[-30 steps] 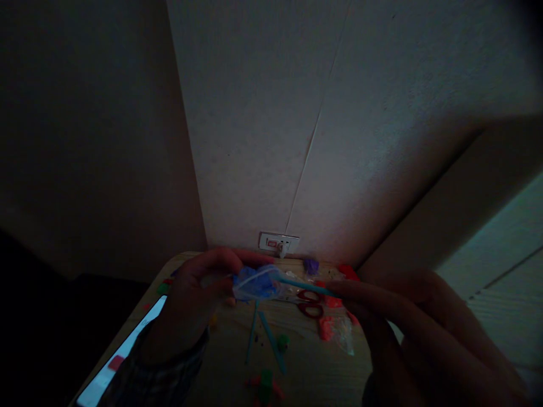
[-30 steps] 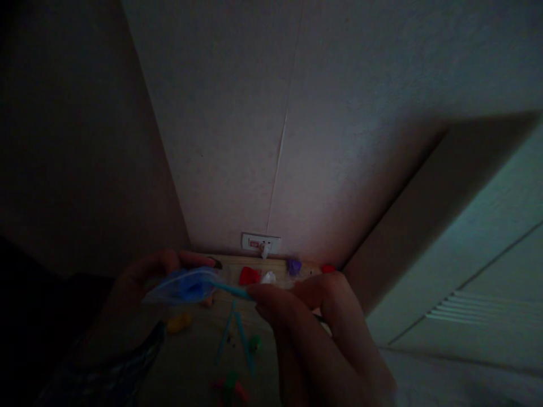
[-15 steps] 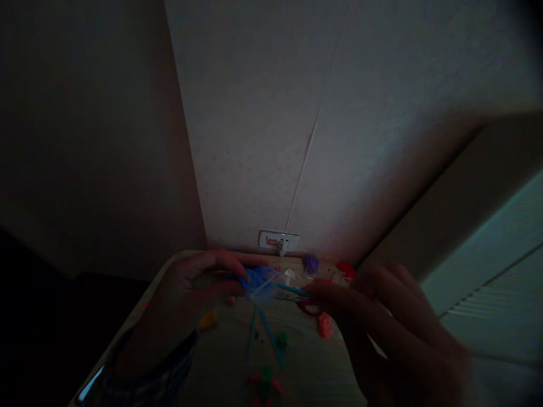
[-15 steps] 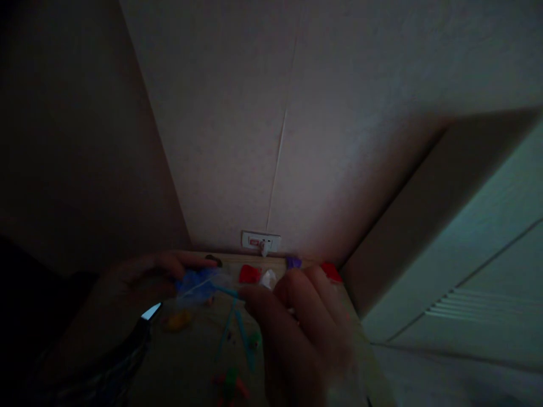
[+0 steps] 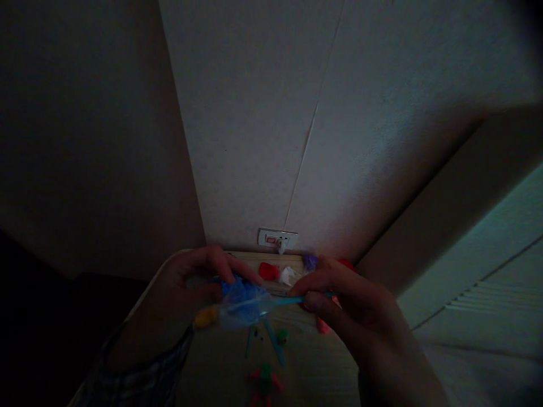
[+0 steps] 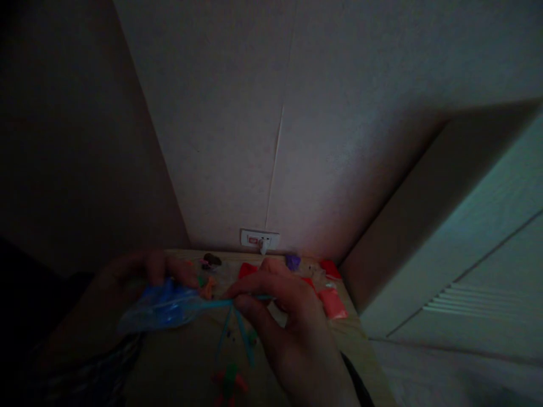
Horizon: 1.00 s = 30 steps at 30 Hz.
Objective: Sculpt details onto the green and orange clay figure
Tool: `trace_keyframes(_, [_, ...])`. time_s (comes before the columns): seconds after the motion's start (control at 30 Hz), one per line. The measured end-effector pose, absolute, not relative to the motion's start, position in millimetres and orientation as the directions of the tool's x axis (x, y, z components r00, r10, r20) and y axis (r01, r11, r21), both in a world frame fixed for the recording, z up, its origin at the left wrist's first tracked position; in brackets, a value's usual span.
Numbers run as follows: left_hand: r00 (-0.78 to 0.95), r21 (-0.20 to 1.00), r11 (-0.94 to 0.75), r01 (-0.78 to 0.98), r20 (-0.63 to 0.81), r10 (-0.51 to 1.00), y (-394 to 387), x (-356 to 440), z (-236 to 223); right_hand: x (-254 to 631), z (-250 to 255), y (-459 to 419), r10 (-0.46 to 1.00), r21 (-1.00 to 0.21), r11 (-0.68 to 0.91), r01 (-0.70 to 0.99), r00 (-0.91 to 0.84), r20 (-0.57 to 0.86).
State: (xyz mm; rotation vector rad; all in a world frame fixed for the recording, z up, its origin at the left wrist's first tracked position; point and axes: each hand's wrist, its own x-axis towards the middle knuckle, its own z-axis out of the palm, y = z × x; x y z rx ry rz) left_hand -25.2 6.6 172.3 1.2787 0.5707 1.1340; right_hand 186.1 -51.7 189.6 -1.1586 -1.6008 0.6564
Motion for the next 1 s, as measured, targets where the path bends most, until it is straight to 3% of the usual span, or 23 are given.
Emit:
trace_keyframes(0.23, [0.487, 0.906, -0.033, -0.423, 0.258, 0.834, 12, -27, 166, 181, 176, -43, 0.982, -0.993, 0.102, -0.055, -0.151, 0.109])
trace_keyframes(0.37, [0.499, 0.866, -0.091, -0.493, 0.366, 0.785, 15, -30, 161, 174, 171, -44, 0.972, -0.959, -0.096, -0.266, -0.235, -0.032])
trace_keyframes(0.47, [0.436, 0.858, -0.107, -0.502, 0.358, 0.825, 14, -29, 159, 167, 167, -42, 0.954, -0.906, -0.206, -0.370, -0.281, -0.102])
trace_keyframes(0.57, [0.348, 0.868, -0.099, -0.487, 0.297, 0.889, 11, -26, 162, 162, 163, -38, 0.939, -0.878, -0.249, -0.409, -0.322, -0.116])
trace_keyframes(0.83, [0.369, 0.833, -0.092, -0.545, 0.337, 0.866, 16, -19, 153, 161, 158, -33, 0.921, -0.881, -0.226, -0.416, -0.385, -0.055])
trace_keyframes(0.9, [0.301, 0.811, -0.089, -0.578, 0.313, 0.901, 18, -16, 148, 159, 159, -33, 0.911, -0.861, -0.236, -0.450, -0.411, -0.035])
trace_keyframes(1.0, [0.375, 0.797, -0.029, -0.603, 0.315, 0.872, 21, -10, 143, 156, 161, -32, 0.892, -0.823, -0.270, -0.500, -0.452, -0.018])
